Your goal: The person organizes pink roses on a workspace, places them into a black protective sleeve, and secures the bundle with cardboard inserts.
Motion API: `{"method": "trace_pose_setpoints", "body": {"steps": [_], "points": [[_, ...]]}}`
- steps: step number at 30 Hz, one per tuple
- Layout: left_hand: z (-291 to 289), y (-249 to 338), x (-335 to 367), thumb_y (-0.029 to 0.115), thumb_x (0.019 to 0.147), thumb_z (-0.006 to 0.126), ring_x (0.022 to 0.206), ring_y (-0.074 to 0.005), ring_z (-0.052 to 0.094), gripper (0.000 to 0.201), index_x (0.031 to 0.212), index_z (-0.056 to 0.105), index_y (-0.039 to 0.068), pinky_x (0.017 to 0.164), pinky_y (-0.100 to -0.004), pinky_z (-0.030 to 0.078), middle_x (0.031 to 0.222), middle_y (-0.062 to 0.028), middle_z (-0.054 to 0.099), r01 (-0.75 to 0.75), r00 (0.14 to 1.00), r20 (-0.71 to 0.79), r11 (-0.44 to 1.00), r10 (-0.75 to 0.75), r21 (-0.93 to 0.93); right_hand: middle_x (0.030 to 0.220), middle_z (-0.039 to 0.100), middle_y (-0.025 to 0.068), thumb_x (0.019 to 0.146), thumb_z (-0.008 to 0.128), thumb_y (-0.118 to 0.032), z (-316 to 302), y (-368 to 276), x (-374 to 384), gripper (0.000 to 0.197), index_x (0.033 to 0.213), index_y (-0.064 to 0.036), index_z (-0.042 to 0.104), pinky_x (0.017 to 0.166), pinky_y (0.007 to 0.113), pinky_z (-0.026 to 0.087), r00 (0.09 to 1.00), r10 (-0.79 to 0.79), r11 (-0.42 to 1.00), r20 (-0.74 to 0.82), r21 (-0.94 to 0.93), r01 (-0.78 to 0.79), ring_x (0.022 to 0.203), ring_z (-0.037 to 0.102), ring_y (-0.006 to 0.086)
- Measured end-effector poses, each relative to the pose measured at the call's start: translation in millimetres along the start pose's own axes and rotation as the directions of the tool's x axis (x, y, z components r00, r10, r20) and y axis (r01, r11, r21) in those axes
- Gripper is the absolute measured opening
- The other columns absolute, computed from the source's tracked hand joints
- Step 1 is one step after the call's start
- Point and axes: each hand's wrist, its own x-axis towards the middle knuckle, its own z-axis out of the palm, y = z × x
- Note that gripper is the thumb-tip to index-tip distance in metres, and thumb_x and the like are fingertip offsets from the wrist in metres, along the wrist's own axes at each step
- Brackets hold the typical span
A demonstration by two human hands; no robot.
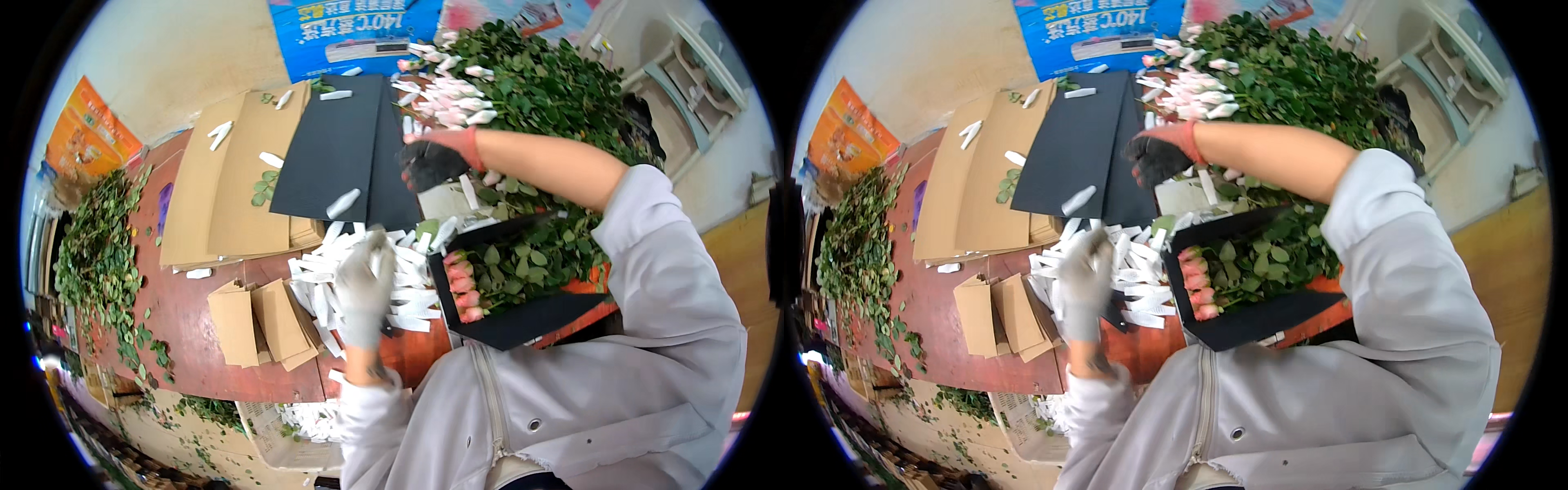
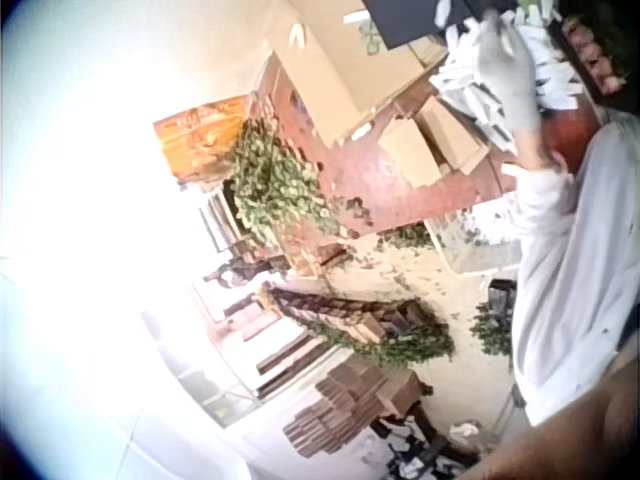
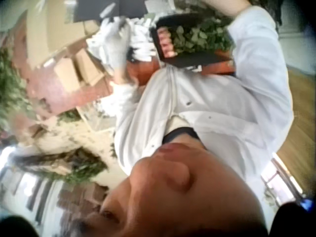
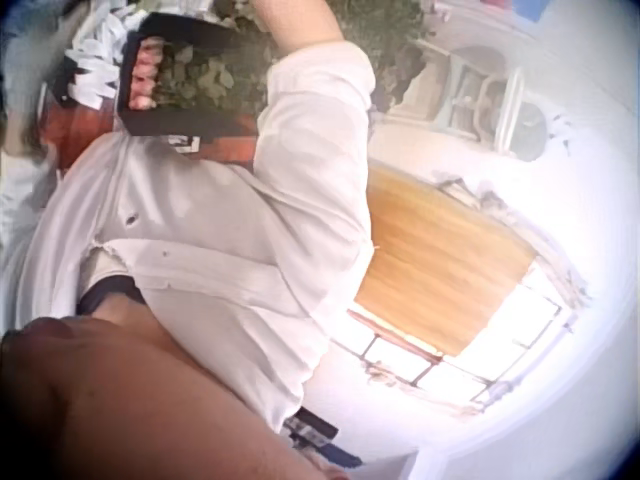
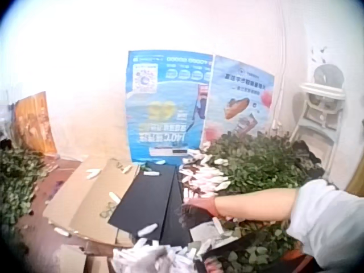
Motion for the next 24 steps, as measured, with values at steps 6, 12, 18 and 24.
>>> {"method": "trace_pose_setpoints", "body": {"steps": [6, 12, 18, 24], "points": [[24.5, -41.7, -95.5, 0.01, 0.083, 0.058, 0.078, -0.0178, 0.064, 0.028, 0.107, 0.063, -0.002, 0.071, -0.0293, 0.05, 0.091, -0.0128, 0.067, 0.253, 0.963, -0.004, 0.907, -0.27, -0.338, 0.086, 0.06, 0.0217, 0.083, 0.066, -0.04, 21.9, 32.3, 121.1, 0.043, 0.102, -0.0056, 0.049, 0.075, 0.049, 0.054, 0.951, 0.176, 0.983, -0.252, -0.004, -0.183, 0.075, 0.065, 0.0372], [22.1, -56.0, -107.5, 0.013, 0.087, 0.059, 0.089, -0.018, 0.062, 0.035, 0.117, 0.056, -0.004, 0.08, -0.029, 0.049, 0.1, -0.0135, 0.065, 0.323, 0.942, 0.065, 0.837, -0.329, -0.443, 0.073, 0.059, 0.0019, 0.082, 0.067, -0.041, 28.5, 41.1, 150.5, 0.034, 0.084, -0.0069, 0.064, 0.051, 0.033, 0.046, 0.916, -0.242, 0.944, -0.321, -0.298, 0.145, 0.06, 0.057, 0.0153], [0.4, -22.4, -55.9, 0.052, 0.088, 0.056, 0.113, -0.0287, 0.054, 0.07, 0.139, 0.034, 0.01, 0.095, -0.0424, 0.046, 0.129, -0.0178, 0.049, 0.315, 0.85, 0.274, 0.019, -0.45, -0.949, 0.076, 0.062, 0.0083, 0.085, 0.06, -0.023, 63.2, -46.7, 34.0, 0.019, 0.085, -0.0046, 0.065, 0.063, 0.033, 0.048, 0.843, -0.528, 0.717, -0.105, -0.587, 0.376, 0.072, 0.061, 0.0168], [-4.9, 10.7, 32.9, 0.052, 0.09, 0.051, 0.115, -0.0315, 0.05, 0.053, 0.123, 0.054, 0.011, 0.101, -0.0507, 0.038, 0.123, -0.0136, 0.053, 0.287, 0.956, 0.292, -0.174, -0.002, -0.942, 0.097, 0.059, 0.0072, 0.082, 0.067, -0.026, 56.8, -65.5, -152.4, 0.034, 0.104, -0.0033, 0.055, 0.075, 0.03, 0.046, 0.368, -0.894, -0.2, 0.257, -0.962, 0.186, 0.088, 0.057, 0.0156]]}}
